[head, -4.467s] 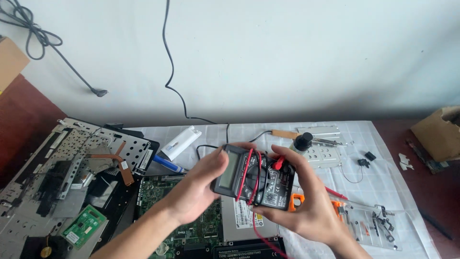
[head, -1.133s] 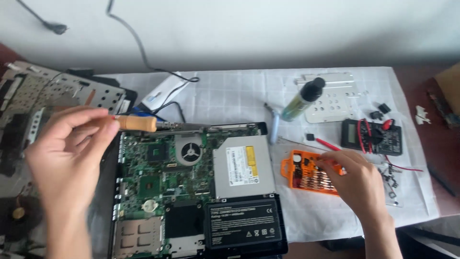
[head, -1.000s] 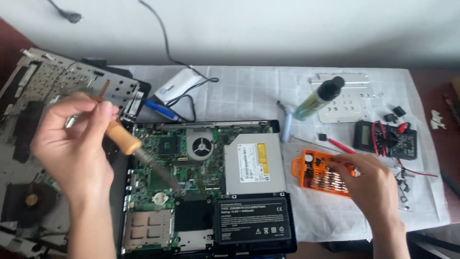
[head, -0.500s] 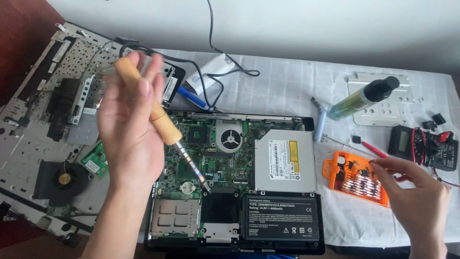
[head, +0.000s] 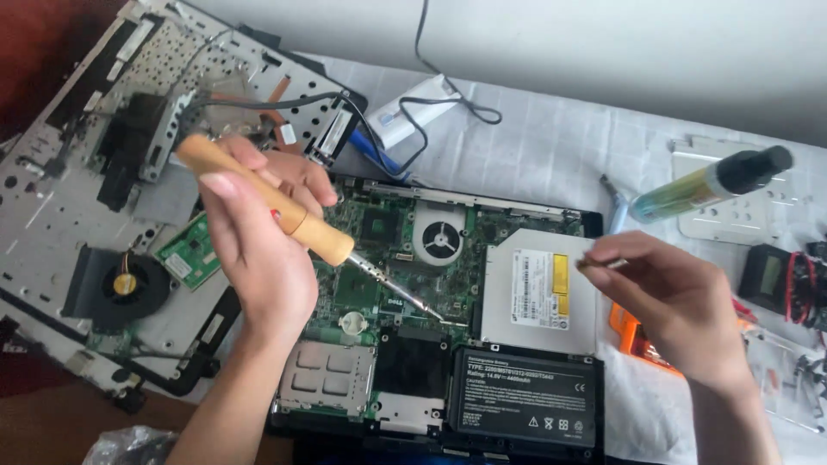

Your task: Using a soldering iron to repair or attach components to a laptop motherboard after testing with a multimeter.

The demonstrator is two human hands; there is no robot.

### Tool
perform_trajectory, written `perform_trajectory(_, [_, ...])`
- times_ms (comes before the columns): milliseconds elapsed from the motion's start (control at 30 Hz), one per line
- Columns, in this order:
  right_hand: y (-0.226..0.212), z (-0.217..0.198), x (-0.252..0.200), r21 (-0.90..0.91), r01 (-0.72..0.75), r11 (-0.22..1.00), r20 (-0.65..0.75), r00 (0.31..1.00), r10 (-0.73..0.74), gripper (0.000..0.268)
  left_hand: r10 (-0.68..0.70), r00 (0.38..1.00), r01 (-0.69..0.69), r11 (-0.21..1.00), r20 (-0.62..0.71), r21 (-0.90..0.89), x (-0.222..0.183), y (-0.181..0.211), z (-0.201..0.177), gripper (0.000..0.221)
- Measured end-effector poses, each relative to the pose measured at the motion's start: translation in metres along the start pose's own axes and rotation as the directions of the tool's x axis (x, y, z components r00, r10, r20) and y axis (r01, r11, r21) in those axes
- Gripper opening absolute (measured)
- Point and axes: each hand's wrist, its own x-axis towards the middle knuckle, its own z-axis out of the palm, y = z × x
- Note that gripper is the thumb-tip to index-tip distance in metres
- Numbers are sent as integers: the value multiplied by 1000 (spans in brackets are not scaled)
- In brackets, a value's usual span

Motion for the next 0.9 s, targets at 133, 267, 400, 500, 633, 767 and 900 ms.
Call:
perform_trajectory(133, [-9, 34, 28, -89, -82, 993, 56, 995, 87, 14, 334, 938, -341, 938, 89, 70, -8, -28, -21, 20])
perform_trajectory(267, [-4, 44, 48, 4, 52, 999, 223, 973, -51, 24, 368, 929, -370, 925, 35, 88, -14, -31, -17, 25])
perform_trajectory(400, [2, 45, 58, 79, 12, 997, 157, 987, -24, 20, 350, 932, -349, 937, -95, 26, -18, -32, -13, 28])
perform_trajectory(500, [24, 41, 63, 193, 52, 980, 110, 991, -75, 18, 195, 968, -208, 976, -158, -67, -9, -25, -16, 26])
perform_trajectory(633, [36, 36, 68, 303, 45, 952, 43, 997, -61, 16, 300, 951, -294, 952, -73, 83, 14, 1, 17, 27])
perform_trajectory(767, [43, 31, 70, 435, 26, 900, 40, 998, -49, 18, 291, 957, -291, 954, 3, 70, 32, 2, 45, 31])
perform_trajectory(900, [47, 31, 70, 405, 15, 914, -21, 1000, -7, 19, 315, 937, -307, 949, 149, -73, 34, -17, 50, 16])
